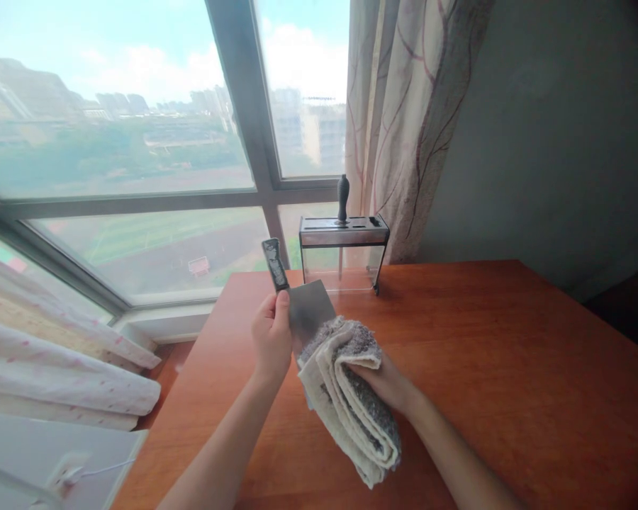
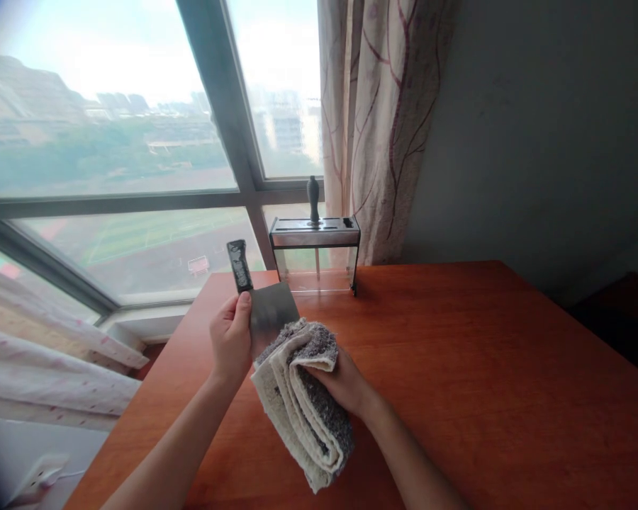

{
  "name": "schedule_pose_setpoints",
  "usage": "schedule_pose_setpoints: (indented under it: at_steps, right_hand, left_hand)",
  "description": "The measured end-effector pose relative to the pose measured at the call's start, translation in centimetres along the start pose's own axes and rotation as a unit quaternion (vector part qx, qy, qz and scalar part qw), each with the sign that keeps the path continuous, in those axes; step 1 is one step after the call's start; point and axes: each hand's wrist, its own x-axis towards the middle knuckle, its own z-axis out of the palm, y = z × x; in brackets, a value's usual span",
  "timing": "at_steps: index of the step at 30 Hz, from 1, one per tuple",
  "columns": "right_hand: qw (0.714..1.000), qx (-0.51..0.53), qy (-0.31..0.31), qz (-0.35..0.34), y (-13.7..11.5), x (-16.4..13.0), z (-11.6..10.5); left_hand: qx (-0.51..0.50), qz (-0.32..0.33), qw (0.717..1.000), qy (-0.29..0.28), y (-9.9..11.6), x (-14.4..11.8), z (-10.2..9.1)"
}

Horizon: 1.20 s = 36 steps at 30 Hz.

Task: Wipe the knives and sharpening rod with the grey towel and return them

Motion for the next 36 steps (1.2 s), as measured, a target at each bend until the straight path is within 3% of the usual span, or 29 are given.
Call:
schedule_pose_setpoints:
  at_steps: [6, 11, 22, 27, 36]
  right_hand:
    - [1.000, -0.019, -0.016, 0.011, -0.3, 0.0, -0.8]
    - [0.999, 0.000, 0.035, 0.001, -0.1, 0.3, -1.6]
    - [0.983, 0.088, 0.160, -0.032, 0.5, 0.9, -2.1]
    - [0.982, 0.115, 0.149, -0.011, 0.9, 0.8, -1.2]
    - [1.000, 0.000, 0.016, -0.006, 1.2, 0.1, 0.3]
  left_hand:
    - [-0.015, -0.023, 0.996, -0.084, -0.8, -0.2, 0.6]
    - [-0.029, -0.043, 0.983, -0.177, -1.2, -1.1, 1.5]
    - [-0.017, 0.007, 0.945, -0.325, -1.1, -2.8, 2.4]
    - [0.008, 0.021, 0.965, -0.260, -1.2, -2.7, 2.4]
    - [-0.027, -0.015, 1.000, -0.003, -0.6, 0.3, -0.1]
